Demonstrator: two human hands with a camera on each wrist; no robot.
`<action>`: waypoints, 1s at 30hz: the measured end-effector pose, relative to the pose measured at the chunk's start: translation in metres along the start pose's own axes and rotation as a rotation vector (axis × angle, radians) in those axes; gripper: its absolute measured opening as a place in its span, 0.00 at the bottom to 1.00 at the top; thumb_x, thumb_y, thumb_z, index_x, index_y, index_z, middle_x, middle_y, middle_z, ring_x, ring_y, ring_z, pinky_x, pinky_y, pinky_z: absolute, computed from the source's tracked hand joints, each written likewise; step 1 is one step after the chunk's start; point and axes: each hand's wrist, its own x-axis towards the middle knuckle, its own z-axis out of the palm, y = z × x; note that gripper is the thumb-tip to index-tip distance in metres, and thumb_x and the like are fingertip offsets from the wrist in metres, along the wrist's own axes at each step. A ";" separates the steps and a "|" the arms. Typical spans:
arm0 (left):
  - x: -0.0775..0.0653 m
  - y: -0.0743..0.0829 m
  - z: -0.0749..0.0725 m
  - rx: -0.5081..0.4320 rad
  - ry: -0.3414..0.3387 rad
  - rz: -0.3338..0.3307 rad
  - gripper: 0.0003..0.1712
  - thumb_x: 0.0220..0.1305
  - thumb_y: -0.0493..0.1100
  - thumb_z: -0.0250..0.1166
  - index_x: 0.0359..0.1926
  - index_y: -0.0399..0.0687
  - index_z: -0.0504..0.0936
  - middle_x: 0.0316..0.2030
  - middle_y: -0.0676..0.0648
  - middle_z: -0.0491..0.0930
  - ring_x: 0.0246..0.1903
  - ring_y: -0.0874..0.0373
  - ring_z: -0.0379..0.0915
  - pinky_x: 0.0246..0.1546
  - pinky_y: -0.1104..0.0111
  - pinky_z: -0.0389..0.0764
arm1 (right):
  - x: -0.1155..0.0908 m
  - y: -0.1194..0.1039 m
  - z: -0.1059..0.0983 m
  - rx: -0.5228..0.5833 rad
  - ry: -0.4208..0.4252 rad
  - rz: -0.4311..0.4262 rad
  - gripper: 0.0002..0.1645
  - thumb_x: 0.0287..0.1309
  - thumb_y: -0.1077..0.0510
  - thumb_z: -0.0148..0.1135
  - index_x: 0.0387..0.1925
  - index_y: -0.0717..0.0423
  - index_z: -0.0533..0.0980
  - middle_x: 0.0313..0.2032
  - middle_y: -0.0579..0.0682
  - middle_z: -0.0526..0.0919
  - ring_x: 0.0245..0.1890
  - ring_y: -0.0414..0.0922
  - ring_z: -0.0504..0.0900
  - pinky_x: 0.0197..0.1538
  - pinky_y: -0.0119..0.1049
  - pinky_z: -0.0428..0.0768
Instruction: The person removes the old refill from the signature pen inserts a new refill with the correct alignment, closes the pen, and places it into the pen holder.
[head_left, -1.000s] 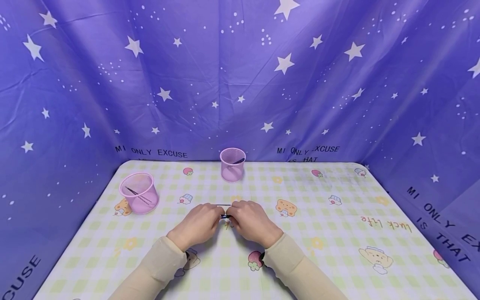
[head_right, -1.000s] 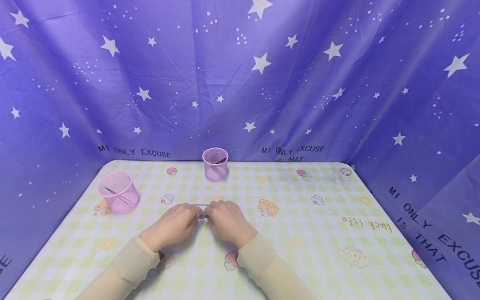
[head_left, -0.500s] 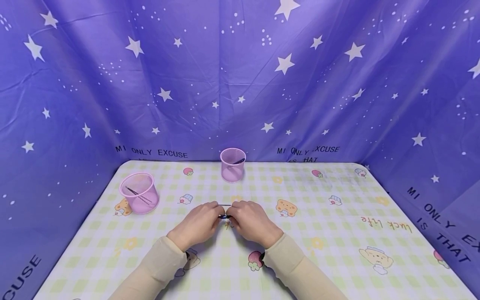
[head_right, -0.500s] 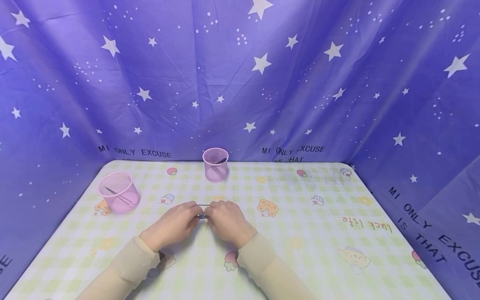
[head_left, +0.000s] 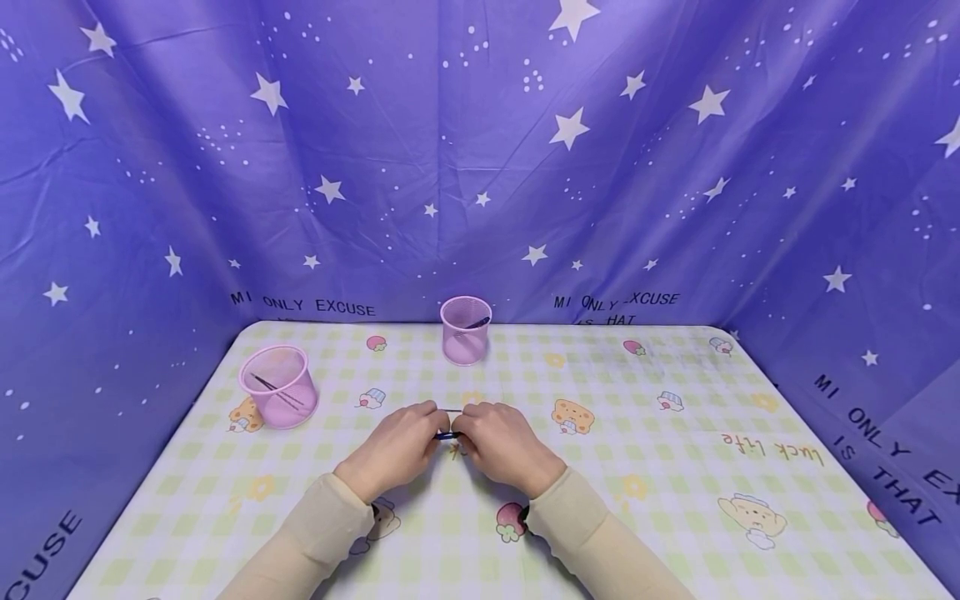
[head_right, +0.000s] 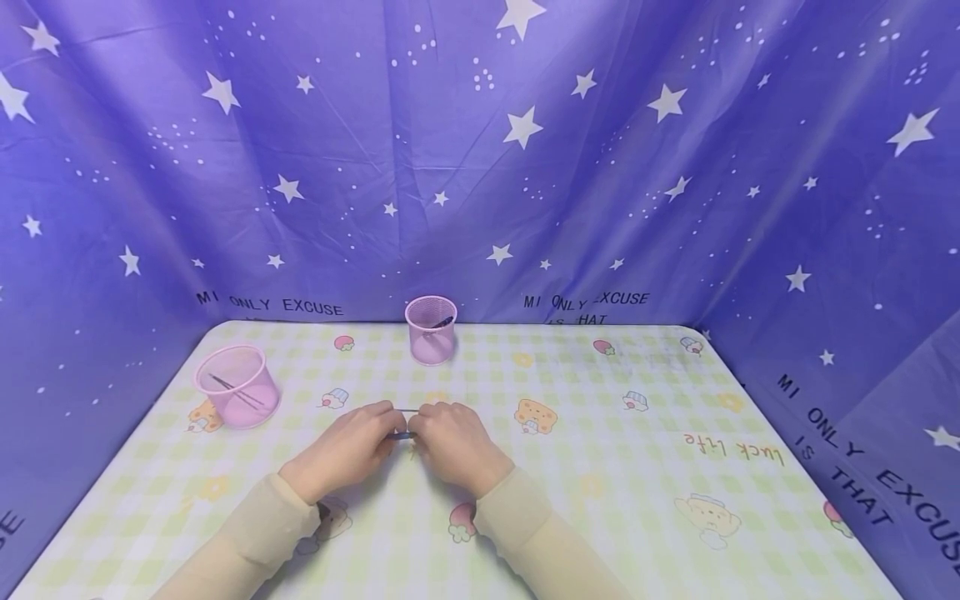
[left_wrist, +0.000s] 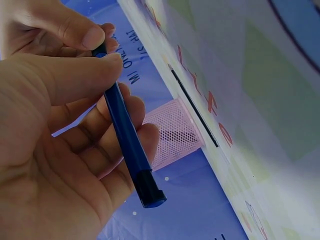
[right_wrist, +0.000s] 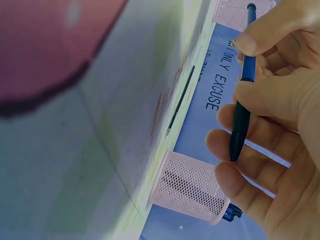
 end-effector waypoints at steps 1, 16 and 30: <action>0.000 0.000 0.000 -0.001 0.000 -0.001 0.11 0.50 0.30 0.67 0.35 0.48 0.81 0.31 0.52 0.77 0.32 0.59 0.75 0.36 0.66 0.77 | 0.000 0.000 0.000 0.001 0.000 0.000 0.06 0.49 0.62 0.65 0.27 0.46 0.78 0.25 0.40 0.75 0.25 0.41 0.75 0.30 0.36 0.73; 0.001 0.003 -0.001 0.012 0.010 -0.041 0.09 0.53 0.41 0.70 0.36 0.47 0.82 0.28 0.54 0.73 0.28 0.60 0.70 0.32 0.64 0.73 | 0.000 0.000 -0.001 -0.017 0.014 -0.014 0.07 0.49 0.63 0.64 0.26 0.46 0.78 0.24 0.40 0.74 0.24 0.41 0.75 0.29 0.36 0.72; -0.001 0.002 -0.005 -0.047 -0.063 -0.084 0.07 0.57 0.33 0.59 0.27 0.49 0.77 0.22 0.57 0.71 0.23 0.63 0.66 0.27 0.69 0.70 | 0.000 0.001 -0.002 0.011 0.016 0.004 0.07 0.49 0.63 0.65 0.27 0.47 0.79 0.25 0.40 0.75 0.26 0.40 0.76 0.30 0.37 0.74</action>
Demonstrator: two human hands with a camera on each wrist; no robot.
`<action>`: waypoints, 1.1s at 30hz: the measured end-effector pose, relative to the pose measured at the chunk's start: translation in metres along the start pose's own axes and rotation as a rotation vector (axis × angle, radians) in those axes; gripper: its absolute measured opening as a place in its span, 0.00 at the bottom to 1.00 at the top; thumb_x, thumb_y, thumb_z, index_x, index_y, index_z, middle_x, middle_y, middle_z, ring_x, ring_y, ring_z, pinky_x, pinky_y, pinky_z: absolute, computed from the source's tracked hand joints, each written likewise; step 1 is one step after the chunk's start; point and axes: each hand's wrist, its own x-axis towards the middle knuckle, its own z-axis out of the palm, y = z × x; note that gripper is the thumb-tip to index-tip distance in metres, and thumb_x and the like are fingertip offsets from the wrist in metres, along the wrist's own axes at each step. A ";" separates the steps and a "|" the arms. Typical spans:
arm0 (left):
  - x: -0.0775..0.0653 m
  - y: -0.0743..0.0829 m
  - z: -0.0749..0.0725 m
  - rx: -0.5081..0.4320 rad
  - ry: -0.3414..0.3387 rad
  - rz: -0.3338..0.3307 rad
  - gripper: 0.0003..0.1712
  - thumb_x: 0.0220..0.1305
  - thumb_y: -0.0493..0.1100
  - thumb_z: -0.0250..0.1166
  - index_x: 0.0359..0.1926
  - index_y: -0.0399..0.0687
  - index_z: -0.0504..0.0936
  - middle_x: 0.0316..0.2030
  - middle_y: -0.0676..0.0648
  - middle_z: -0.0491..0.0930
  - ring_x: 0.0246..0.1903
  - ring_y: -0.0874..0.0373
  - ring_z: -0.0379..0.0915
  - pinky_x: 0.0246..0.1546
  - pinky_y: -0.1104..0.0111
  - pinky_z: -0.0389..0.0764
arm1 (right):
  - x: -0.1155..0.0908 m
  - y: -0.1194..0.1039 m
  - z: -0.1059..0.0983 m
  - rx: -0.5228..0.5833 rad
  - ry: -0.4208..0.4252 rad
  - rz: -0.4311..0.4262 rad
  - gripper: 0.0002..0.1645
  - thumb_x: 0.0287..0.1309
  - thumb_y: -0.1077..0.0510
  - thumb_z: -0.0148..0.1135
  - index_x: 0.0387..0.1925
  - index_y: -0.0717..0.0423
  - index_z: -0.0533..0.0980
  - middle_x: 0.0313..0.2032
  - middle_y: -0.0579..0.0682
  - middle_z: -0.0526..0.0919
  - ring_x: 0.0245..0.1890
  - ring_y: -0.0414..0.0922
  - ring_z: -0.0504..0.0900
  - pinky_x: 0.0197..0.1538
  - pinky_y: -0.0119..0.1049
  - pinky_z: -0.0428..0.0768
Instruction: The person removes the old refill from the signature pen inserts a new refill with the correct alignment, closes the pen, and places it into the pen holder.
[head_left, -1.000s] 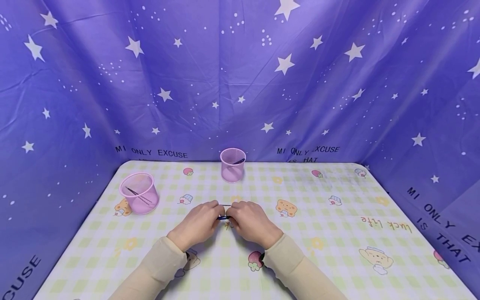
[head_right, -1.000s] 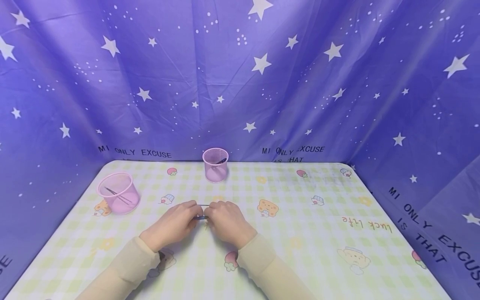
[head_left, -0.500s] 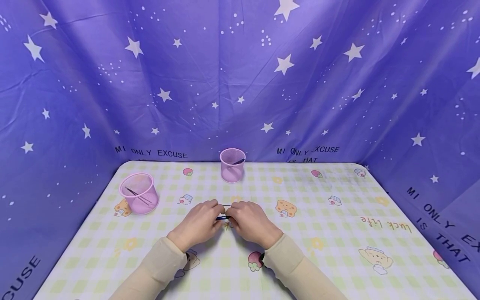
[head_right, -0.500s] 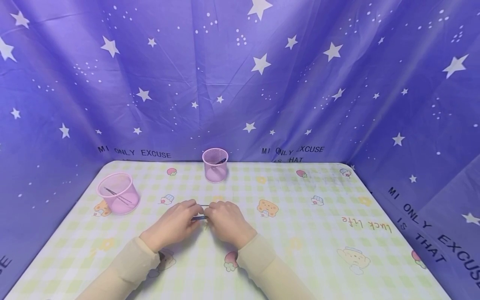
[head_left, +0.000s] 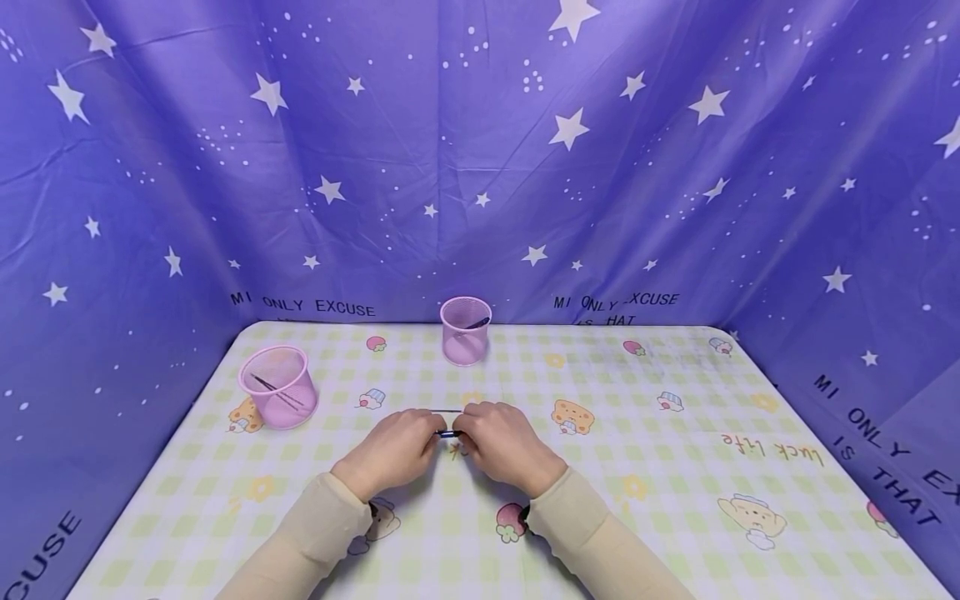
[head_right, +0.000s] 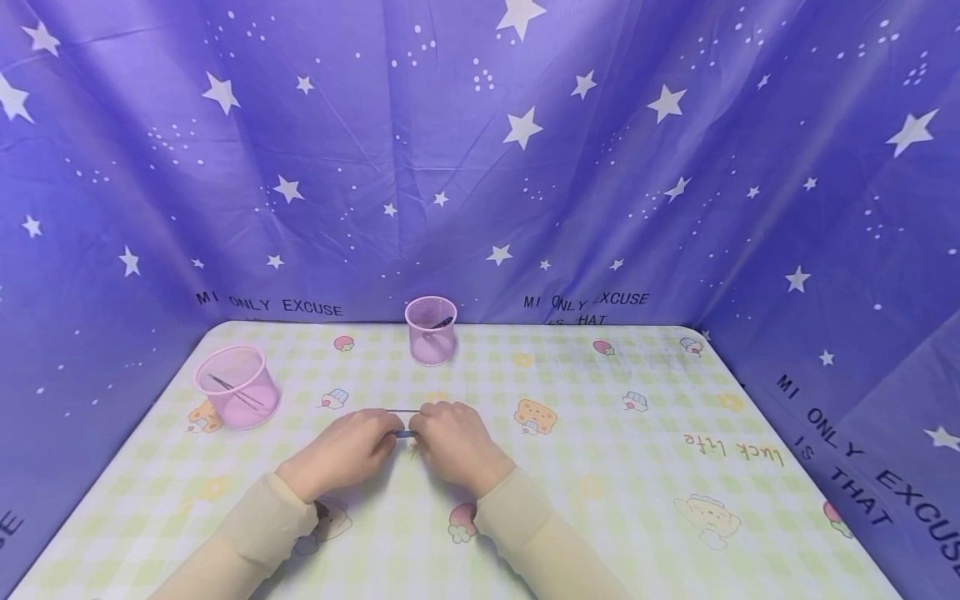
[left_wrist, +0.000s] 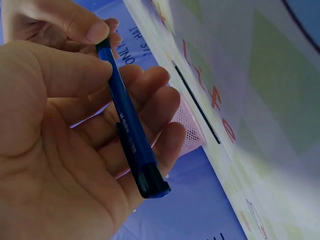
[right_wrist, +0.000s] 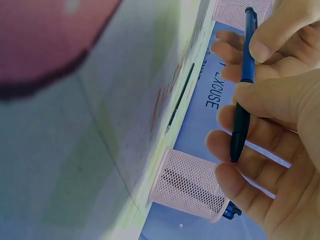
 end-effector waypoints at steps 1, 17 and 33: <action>0.000 0.000 0.000 -0.005 -0.004 -0.001 0.07 0.57 0.33 0.59 0.27 0.48 0.78 0.23 0.57 0.71 0.23 0.63 0.66 0.27 0.69 0.71 | 0.000 0.000 0.000 -0.001 0.000 0.001 0.07 0.49 0.63 0.65 0.27 0.46 0.79 0.25 0.39 0.75 0.26 0.40 0.76 0.30 0.37 0.74; 0.002 -0.001 0.000 0.011 0.026 0.029 0.07 0.52 0.31 0.65 0.29 0.48 0.81 0.24 0.55 0.74 0.26 0.62 0.71 0.30 0.67 0.75 | 0.000 0.000 0.002 -0.011 -0.008 0.007 0.07 0.48 0.61 0.67 0.25 0.46 0.78 0.24 0.39 0.74 0.26 0.40 0.76 0.30 0.37 0.74; 0.002 -0.001 -0.001 0.006 0.024 0.012 0.11 0.48 0.28 0.67 0.28 0.47 0.78 0.26 0.54 0.74 0.28 0.60 0.72 0.30 0.66 0.75 | 0.000 0.000 0.003 -0.005 -0.015 0.003 0.08 0.47 0.63 0.65 0.25 0.46 0.77 0.24 0.39 0.74 0.25 0.40 0.74 0.29 0.36 0.73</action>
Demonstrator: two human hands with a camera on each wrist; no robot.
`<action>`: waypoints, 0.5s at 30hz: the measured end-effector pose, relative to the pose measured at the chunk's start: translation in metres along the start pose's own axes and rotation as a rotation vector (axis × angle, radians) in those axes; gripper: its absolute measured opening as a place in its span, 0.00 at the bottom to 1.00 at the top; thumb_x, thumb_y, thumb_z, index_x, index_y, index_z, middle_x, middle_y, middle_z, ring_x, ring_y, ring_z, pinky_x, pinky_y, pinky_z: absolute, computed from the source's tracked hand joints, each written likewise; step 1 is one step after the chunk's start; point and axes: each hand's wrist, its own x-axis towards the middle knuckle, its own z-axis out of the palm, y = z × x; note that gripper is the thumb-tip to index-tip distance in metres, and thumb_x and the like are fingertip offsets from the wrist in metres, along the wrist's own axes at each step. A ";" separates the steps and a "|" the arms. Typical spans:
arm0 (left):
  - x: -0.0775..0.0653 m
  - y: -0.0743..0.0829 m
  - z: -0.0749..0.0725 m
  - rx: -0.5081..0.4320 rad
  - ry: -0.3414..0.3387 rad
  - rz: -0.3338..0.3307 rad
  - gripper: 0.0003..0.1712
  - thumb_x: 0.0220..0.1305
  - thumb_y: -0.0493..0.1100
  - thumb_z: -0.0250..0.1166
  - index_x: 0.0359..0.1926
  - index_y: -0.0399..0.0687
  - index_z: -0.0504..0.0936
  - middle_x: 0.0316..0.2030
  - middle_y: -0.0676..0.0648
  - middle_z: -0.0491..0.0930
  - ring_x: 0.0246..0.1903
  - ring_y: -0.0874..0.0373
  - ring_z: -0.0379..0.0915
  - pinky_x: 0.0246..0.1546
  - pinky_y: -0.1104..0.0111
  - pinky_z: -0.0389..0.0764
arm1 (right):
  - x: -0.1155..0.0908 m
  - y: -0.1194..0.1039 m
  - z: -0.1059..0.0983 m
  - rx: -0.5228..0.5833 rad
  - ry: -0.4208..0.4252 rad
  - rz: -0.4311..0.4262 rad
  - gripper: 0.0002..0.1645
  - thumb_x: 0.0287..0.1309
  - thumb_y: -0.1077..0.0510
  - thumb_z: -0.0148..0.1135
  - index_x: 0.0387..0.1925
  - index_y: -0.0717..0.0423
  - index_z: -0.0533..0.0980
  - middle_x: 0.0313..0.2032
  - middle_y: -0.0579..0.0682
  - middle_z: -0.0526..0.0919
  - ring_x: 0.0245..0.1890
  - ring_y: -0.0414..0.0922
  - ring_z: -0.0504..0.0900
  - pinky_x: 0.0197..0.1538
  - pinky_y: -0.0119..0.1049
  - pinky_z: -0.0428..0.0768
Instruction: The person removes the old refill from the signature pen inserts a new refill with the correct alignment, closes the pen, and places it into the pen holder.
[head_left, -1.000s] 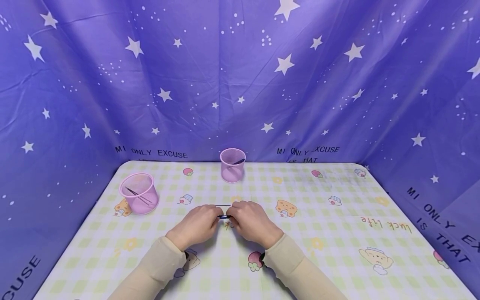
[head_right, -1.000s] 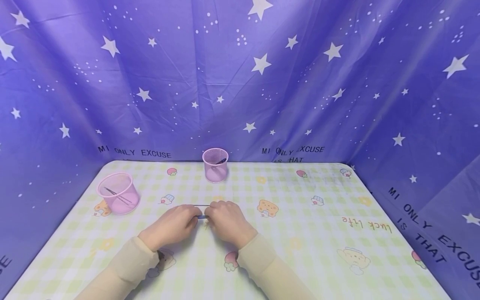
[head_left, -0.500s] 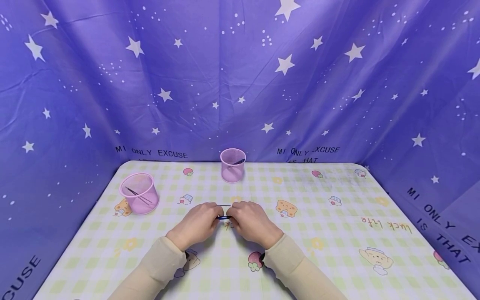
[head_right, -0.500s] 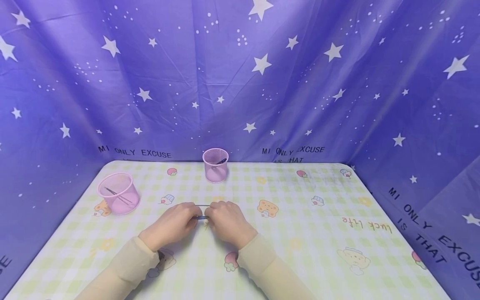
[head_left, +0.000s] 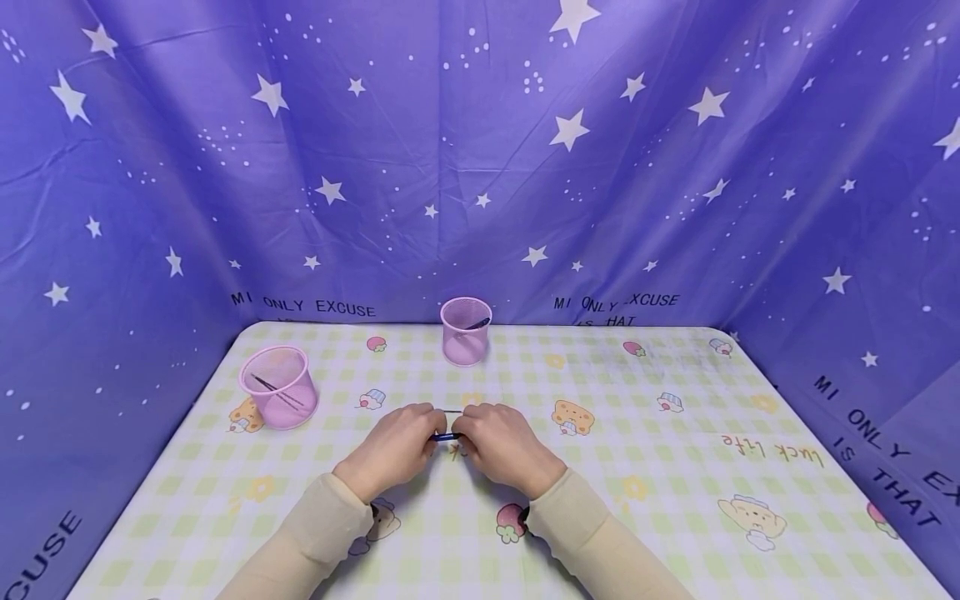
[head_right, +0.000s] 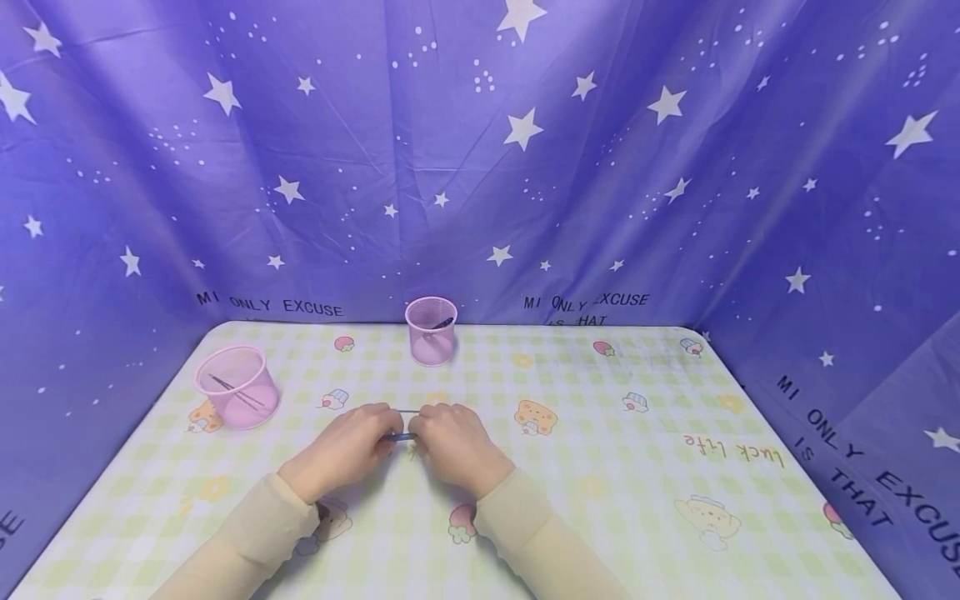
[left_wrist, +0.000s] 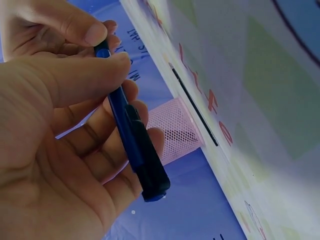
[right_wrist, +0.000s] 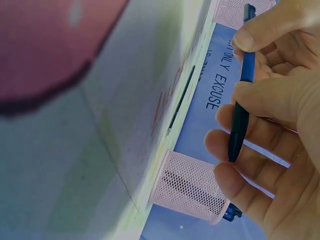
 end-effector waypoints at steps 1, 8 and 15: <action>0.000 0.000 0.000 0.001 0.003 0.002 0.11 0.47 0.28 0.67 0.28 0.47 0.78 0.26 0.53 0.74 0.28 0.60 0.72 0.30 0.66 0.74 | 0.000 0.000 0.000 0.001 -0.001 0.000 0.08 0.47 0.63 0.65 0.25 0.46 0.77 0.24 0.39 0.73 0.25 0.39 0.74 0.29 0.36 0.73; -0.001 -0.001 0.001 0.014 0.020 0.003 0.12 0.46 0.28 0.68 0.30 0.47 0.78 0.27 0.53 0.74 0.29 0.59 0.72 0.31 0.65 0.75 | 0.000 0.000 0.000 -0.002 -0.003 -0.009 0.08 0.47 0.63 0.65 0.25 0.46 0.77 0.24 0.39 0.73 0.25 0.40 0.74 0.29 0.35 0.72; -0.002 -0.002 0.004 0.032 0.057 0.006 0.09 0.48 0.37 0.71 0.33 0.47 0.80 0.28 0.54 0.75 0.28 0.58 0.73 0.31 0.64 0.75 | 0.000 0.000 -0.002 -0.016 0.006 -0.008 0.07 0.47 0.63 0.66 0.27 0.46 0.78 0.24 0.40 0.74 0.25 0.41 0.75 0.30 0.37 0.74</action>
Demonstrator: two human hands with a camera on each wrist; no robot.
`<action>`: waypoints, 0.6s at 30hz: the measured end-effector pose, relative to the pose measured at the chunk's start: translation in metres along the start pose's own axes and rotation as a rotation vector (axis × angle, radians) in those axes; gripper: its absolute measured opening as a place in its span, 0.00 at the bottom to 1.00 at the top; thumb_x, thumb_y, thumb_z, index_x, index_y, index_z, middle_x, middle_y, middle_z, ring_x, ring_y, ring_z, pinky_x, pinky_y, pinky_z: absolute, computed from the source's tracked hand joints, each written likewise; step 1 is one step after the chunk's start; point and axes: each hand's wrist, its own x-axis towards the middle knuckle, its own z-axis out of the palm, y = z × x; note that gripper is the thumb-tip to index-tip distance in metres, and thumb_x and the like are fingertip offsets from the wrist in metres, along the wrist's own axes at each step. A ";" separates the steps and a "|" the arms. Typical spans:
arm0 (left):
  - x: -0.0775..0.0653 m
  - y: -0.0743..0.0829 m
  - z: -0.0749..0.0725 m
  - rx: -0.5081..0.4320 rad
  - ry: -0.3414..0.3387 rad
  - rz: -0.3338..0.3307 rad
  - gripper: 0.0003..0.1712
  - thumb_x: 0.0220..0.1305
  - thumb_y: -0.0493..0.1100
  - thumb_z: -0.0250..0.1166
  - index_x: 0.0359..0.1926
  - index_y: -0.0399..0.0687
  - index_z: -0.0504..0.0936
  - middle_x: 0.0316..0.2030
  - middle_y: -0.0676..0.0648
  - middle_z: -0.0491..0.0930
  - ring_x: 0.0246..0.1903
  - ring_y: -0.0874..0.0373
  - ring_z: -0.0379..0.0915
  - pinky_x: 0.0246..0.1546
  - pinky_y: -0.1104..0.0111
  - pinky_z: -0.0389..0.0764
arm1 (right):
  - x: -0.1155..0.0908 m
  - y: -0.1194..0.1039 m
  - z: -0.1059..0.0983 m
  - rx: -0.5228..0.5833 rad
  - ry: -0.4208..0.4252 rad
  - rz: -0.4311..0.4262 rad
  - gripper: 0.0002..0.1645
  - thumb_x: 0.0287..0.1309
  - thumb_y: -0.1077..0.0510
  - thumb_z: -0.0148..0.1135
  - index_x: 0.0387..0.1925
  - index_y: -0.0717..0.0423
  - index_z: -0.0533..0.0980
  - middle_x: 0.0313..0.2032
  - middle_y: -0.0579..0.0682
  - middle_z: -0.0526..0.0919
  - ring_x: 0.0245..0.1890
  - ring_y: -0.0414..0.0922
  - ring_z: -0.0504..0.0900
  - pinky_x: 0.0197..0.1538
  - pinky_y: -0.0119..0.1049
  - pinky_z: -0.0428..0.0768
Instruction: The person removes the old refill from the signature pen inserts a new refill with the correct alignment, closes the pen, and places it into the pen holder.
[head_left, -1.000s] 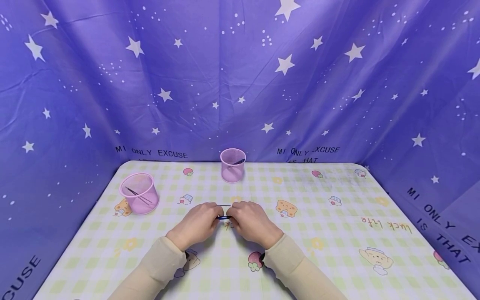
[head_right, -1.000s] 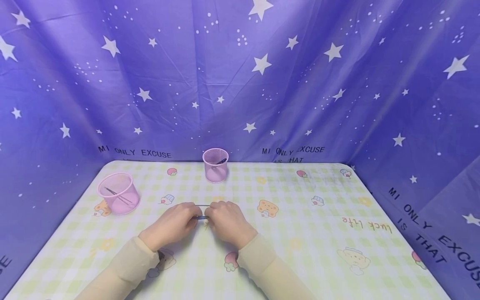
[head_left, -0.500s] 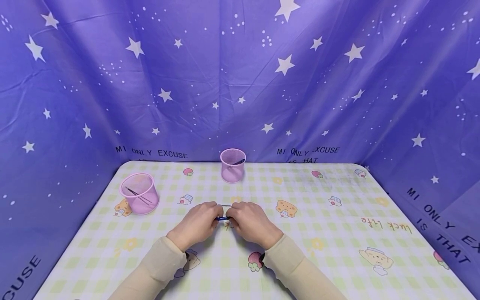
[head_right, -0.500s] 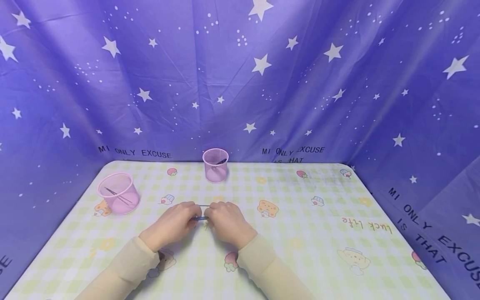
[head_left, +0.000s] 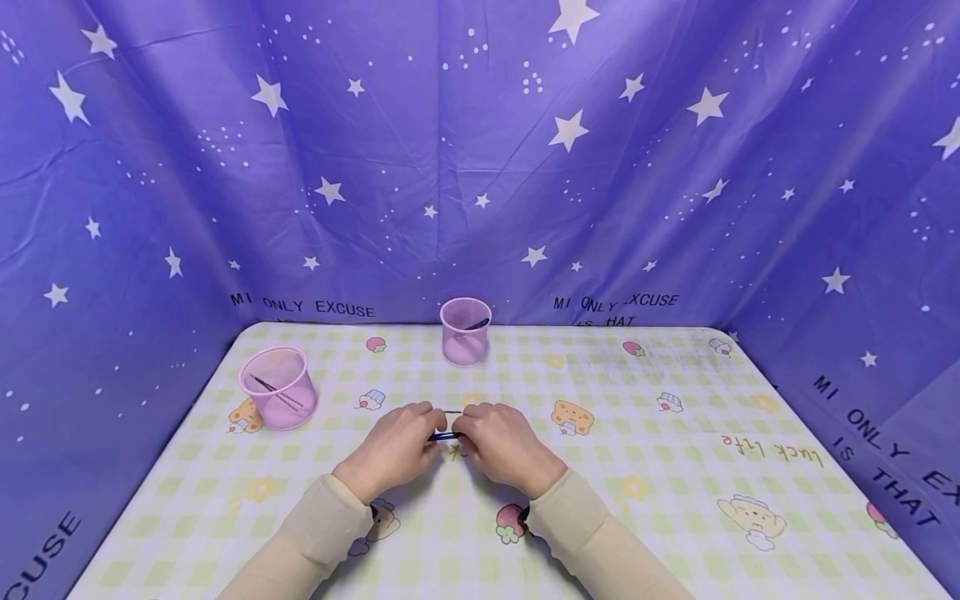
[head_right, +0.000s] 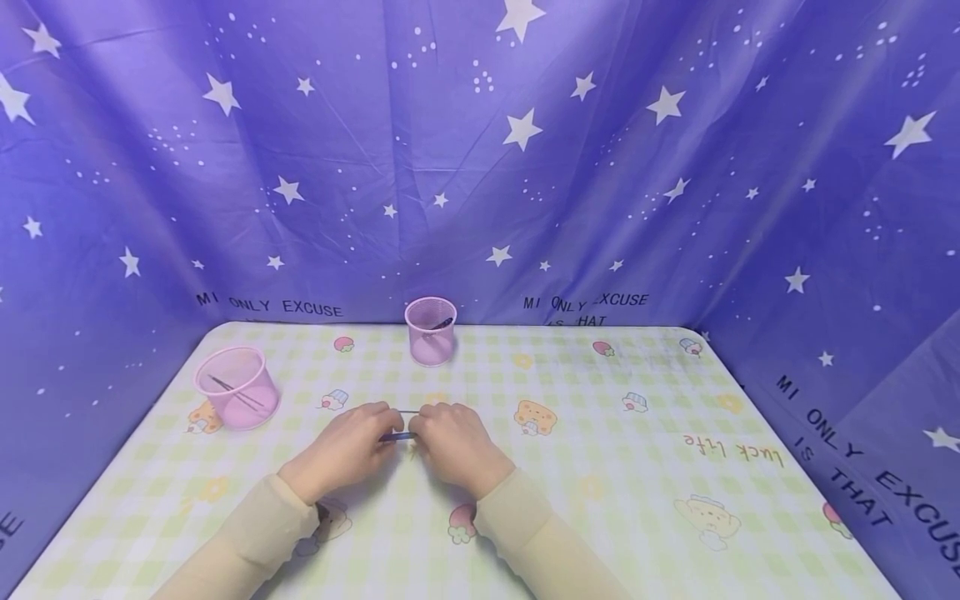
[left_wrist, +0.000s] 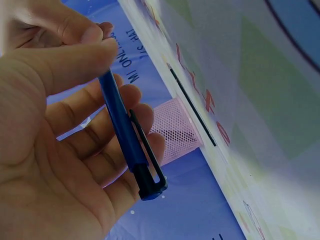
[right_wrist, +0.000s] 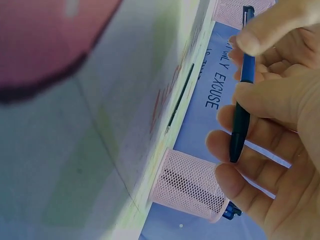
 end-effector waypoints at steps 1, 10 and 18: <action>0.000 0.000 0.000 0.006 0.004 0.000 0.08 0.49 0.38 0.70 0.33 0.48 0.80 0.27 0.54 0.74 0.28 0.59 0.73 0.30 0.65 0.75 | 0.000 0.000 0.000 0.000 0.000 0.003 0.07 0.47 0.63 0.66 0.27 0.46 0.78 0.25 0.40 0.75 0.25 0.41 0.75 0.30 0.37 0.74; 0.001 0.000 0.002 0.041 -0.017 -0.019 0.03 0.56 0.35 0.63 0.31 0.48 0.80 0.23 0.56 0.71 0.23 0.61 0.69 0.25 0.66 0.71 | 0.000 0.001 0.000 -0.002 0.023 0.033 0.05 0.49 0.61 0.66 0.29 0.47 0.80 0.26 0.39 0.76 0.27 0.40 0.77 0.31 0.37 0.75; 0.000 0.001 0.000 0.041 -0.046 -0.049 0.04 0.57 0.36 0.62 0.29 0.49 0.78 0.22 0.56 0.71 0.22 0.61 0.68 0.25 0.66 0.71 | -0.001 0.000 -0.001 -0.007 0.040 0.044 0.05 0.50 0.61 0.66 0.29 0.47 0.80 0.25 0.39 0.76 0.27 0.41 0.77 0.31 0.38 0.75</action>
